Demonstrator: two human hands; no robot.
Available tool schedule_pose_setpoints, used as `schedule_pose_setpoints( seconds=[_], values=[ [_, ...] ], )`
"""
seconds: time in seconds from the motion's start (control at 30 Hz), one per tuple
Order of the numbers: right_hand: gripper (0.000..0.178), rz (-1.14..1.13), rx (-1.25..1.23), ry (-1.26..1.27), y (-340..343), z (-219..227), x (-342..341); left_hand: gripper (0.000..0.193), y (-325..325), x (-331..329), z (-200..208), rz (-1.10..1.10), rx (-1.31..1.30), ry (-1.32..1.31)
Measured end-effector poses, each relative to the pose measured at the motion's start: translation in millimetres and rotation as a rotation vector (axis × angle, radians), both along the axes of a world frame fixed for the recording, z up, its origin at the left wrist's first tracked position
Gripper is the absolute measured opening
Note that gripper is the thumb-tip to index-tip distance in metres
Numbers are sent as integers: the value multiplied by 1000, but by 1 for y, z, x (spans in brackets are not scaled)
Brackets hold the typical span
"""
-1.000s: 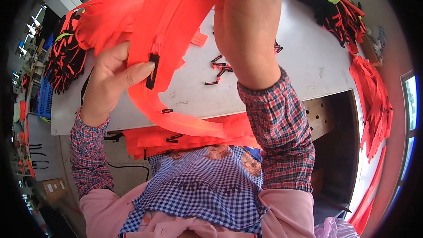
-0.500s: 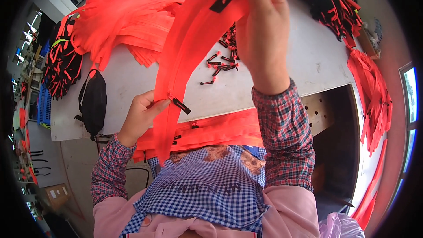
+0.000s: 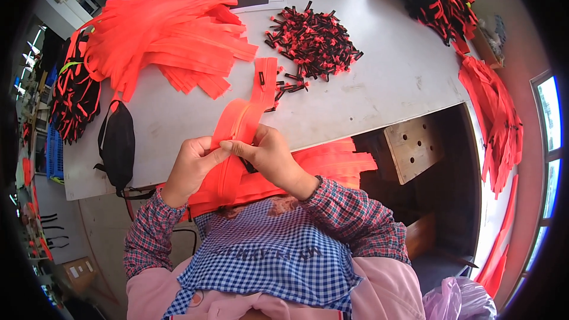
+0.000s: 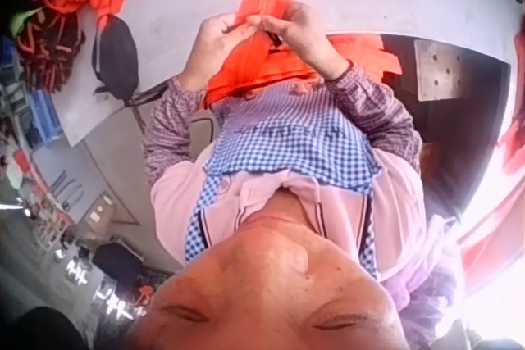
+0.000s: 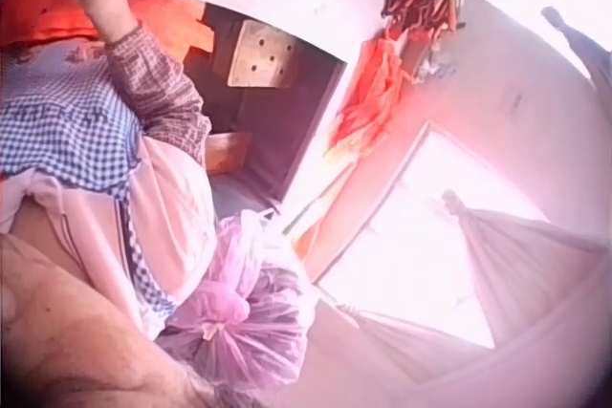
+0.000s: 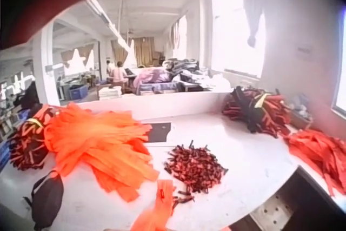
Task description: Assembling zipper sliders onto red zipper tapes at a workstation.
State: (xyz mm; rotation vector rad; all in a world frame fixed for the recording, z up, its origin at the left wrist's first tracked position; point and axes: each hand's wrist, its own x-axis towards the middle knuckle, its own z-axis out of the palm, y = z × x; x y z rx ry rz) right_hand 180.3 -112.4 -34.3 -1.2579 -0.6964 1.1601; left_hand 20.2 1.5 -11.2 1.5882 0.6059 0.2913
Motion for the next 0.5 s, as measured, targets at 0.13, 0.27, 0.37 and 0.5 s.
schedule_pose_setpoints(
  seconds=[0.13,0.27,0.37,0.5],
  values=[
    [27,-46,-76,326,5,-6,7,19,-10,-6,6,-14,72,76],
    [26,-251,97,497,34,2,26,19,-25,-23,19,-39,123,140],
    [28,-219,160,376,48,18,32,17,-29,-35,28,-7,155,184],
    [32,-125,175,444,45,39,24,18,-30,-43,35,37,199,111]
  ],
)
